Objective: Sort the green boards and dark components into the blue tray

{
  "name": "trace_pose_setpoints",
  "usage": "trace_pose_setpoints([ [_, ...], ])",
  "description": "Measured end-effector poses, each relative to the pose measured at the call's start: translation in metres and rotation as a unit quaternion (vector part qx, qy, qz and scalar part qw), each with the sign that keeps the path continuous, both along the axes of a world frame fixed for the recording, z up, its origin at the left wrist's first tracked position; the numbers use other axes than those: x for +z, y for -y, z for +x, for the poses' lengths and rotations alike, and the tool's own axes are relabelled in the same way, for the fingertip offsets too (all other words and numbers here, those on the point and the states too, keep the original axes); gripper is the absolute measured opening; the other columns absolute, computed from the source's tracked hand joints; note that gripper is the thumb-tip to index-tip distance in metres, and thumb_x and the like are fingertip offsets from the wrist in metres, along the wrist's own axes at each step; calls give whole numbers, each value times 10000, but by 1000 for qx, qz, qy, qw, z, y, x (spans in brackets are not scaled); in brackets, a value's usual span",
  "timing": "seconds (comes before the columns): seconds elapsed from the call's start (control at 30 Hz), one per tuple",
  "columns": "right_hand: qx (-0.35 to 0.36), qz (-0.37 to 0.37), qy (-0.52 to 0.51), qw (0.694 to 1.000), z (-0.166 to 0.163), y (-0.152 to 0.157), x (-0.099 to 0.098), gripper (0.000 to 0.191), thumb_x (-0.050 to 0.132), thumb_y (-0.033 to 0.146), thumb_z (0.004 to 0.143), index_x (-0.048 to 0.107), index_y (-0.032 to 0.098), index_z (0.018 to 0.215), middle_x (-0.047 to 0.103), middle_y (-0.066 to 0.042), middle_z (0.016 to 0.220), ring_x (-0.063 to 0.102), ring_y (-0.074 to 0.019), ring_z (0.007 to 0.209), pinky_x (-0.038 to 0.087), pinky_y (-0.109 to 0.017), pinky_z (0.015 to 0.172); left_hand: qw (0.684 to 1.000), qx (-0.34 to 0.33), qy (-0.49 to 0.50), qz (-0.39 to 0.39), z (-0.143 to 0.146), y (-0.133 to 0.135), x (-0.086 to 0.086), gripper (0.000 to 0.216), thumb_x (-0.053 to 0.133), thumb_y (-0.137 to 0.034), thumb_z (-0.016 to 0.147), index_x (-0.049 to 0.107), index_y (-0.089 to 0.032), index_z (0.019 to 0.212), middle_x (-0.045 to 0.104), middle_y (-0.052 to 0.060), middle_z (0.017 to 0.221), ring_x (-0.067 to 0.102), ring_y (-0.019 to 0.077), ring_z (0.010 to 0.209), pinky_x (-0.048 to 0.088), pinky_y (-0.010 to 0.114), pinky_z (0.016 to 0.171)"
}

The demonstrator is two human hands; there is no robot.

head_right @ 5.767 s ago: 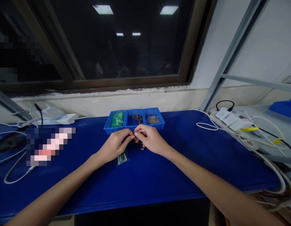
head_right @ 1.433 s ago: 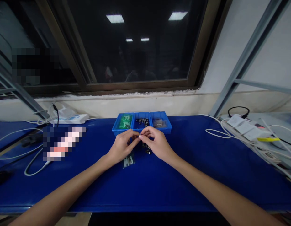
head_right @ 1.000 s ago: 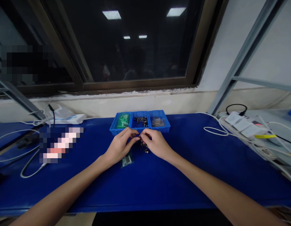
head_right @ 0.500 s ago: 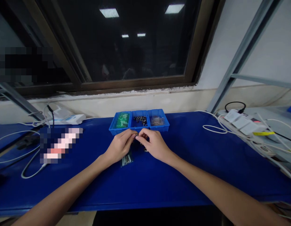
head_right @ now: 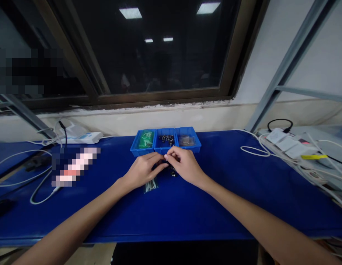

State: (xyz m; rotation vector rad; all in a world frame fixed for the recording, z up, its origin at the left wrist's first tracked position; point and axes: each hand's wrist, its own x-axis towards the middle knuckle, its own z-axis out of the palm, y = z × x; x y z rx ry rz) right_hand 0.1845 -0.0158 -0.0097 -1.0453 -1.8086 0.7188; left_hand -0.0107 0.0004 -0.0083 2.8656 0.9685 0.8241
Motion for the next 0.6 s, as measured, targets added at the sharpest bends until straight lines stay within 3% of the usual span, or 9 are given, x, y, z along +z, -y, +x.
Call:
trace_pose_setpoints([
  [0.13, 3, -27, -49, 998, 0, -19, 9, 169, 563, 339, 894, 602, 185, 837, 592, 13, 629, 556, -119, 541, 406, -261, 506, 997, 21, 65, 31, -8, -5, 8, 209, 448, -280, 984, 608, -155, 1034, 652, 48, 874, 622, 144, 767, 500, 278, 700],
  [0.23, 1, -51, -78, 996, -1, -39, 18, 188, 553, 332, 887, 626, 169, 946, 698, -63, 813, 648, -153, 618, 396, -251, 463, 991, 53, 119, 43, -13, -10, 11, 192, 449, -250, 970, 604, -154, 1030, 650, 36, 842, 619, 132, 753, 493, 260, 677],
  [0.4, -47, -5, -63, 997, 4, -39, 16, 175, 518, 284, 904, 608, 171, 1003, 691, -37, 770, 632, -128, 569, 461, -268, 546, 994, 55, 94, 32, -18, -15, 11, 191, 445, -208, 943, 612, -153, 1016, 654, 39, 838, 607, 127, 702, 489, 266, 657],
  [0.6, -17, 38, 129, 991, 3, -12, -2, 131, 514, 215, 911, 643, 191, 899, 656, -5, 687, 594, -134, 575, 424, -276, 567, 1000, 25, 11, -12, -19, -18, 8, 193, 497, -213, 908, 633, -176, 1041, 650, 29, 840, 599, 131, 681, 476, 268, 638],
])
